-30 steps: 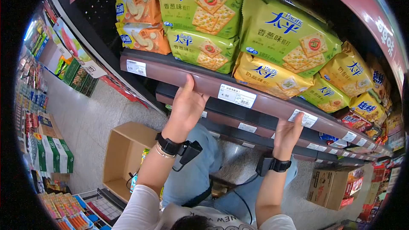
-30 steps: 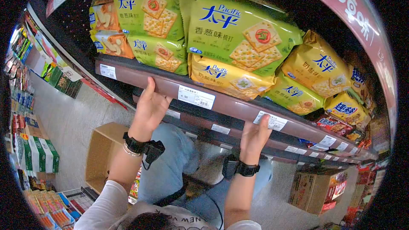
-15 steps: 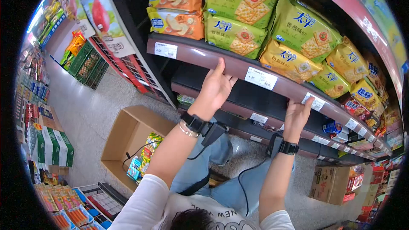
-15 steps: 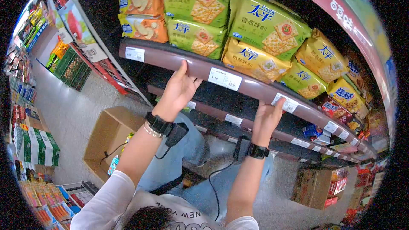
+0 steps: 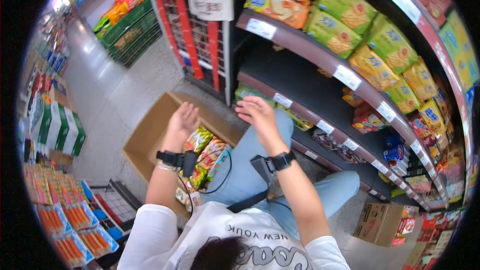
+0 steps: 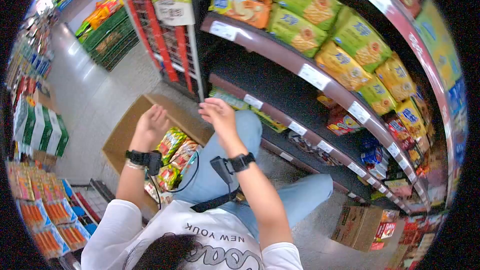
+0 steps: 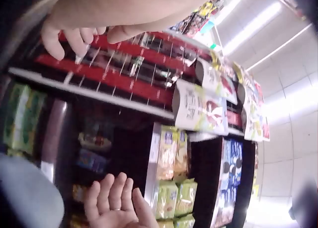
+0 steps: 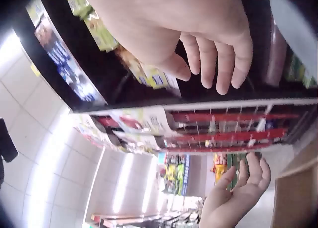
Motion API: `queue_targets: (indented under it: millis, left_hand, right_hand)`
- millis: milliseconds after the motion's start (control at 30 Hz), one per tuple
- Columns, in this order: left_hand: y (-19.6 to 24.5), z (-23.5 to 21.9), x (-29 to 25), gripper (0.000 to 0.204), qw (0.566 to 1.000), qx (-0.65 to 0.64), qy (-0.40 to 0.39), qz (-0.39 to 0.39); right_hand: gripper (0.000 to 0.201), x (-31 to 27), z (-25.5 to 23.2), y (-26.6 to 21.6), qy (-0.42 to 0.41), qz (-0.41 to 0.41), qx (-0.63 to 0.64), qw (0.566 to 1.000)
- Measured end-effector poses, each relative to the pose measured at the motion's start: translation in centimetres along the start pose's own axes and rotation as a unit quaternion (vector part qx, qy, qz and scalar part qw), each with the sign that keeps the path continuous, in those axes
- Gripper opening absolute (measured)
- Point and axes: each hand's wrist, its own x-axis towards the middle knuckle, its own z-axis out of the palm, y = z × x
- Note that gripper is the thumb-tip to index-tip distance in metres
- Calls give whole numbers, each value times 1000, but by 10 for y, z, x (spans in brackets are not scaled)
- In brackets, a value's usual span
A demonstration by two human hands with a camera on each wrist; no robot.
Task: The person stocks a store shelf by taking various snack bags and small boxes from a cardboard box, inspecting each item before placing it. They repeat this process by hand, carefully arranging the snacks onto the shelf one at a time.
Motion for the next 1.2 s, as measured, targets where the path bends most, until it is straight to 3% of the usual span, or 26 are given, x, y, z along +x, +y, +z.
queue_targets:
  millis: [100, 200, 367, 500, 533, 633, 667, 700, 767, 800, 833, 867, 933, 967, 1000, 1067, 1167, 1200]
  left_hand:
    - [63, -71, -48, 35, 997, -7, 61, 52]
    - [126, -130, -108, 39, 990, -34, 52, 125]
    - [196, -156, -203, 49, 957, 9, 110, 267]
    - [216, -180, -220, 50, 929, 52, 167, 327]
    - [210, -192, -212, 52, 924, 91, 187, 320]
    - [160, -268, -166, 55, 943, 135, 240, 188]
    - [129, -300, -148, 56, 951, 135, 247, 128]
    - [91, -360, -116, 57, 949, 147, 270, 64]
    - [38, -361, -116, 62, 929, 212, 304, -2]
    - [17, -369, -93, 67, 894, 198, 398, -61]
    - [4, -377, -83, 62, 910, 245, 332, -48]
    - [-9, -384, -82, 57, 920, 288, 264, -35]
    - [-37, -401, -90, 46, 921, 369, 123, -7]
    - [-55, -421, -82, 40, 931, 335, 144, -18]
    - [-74, -440, -73, 35, 939, 301, 166, -28]
    - [-105, -495, -34, 23, 918, 76, 378, -96]
    - [-71, -439, -54, 23, 932, 53, 300, -197]
    - [-70, -438, -53, 24, 929, 54, 307, -200]
  right_hand:
    - [24, 19, 56, 33, -48, 73, 21, 996]
    - [24, 33, 93, 65, -86, 108, -17, 990]
    - [26, 41, 110, 123, -108, 166, -100, 975]
    - [25, 52, 89, 163, -65, 193, -149, 968]
    - [25, 55, 82, 172, -45, 194, -158, 967]
    - [26, 66, 60, 199, 19, 183, -177, 967]
    - [26, 68, 56, 200, 38, 183, -187, 964]
    - [27, 70, 53, 202, 58, 183, -196, 962]
    - [29, 73, 49, 201, 91, 231, -191, 950]
    - [30, 73, 51, 192, 95, 279, -183, 938]
    - [31, 74, 51, 187, 98, 325, -174, 924]
    - [32, 79, 34, 209, 74, 291, -223, 927]
    - [33, 73, 35, 205, 136, 327, -204, 913]
    - [33, 69, 35, 204, 166, 343, -195, 904]
    - [33, 65, 23, 215, 112, 317, -284, 898]
    - [33, 59, -9, 239, 5, 260, -449, 855]
    - [40, 48, -21, 230, -130, 167, -663, 718]
    - [44, 50, -21, 231, -117, 203, -673, 701]
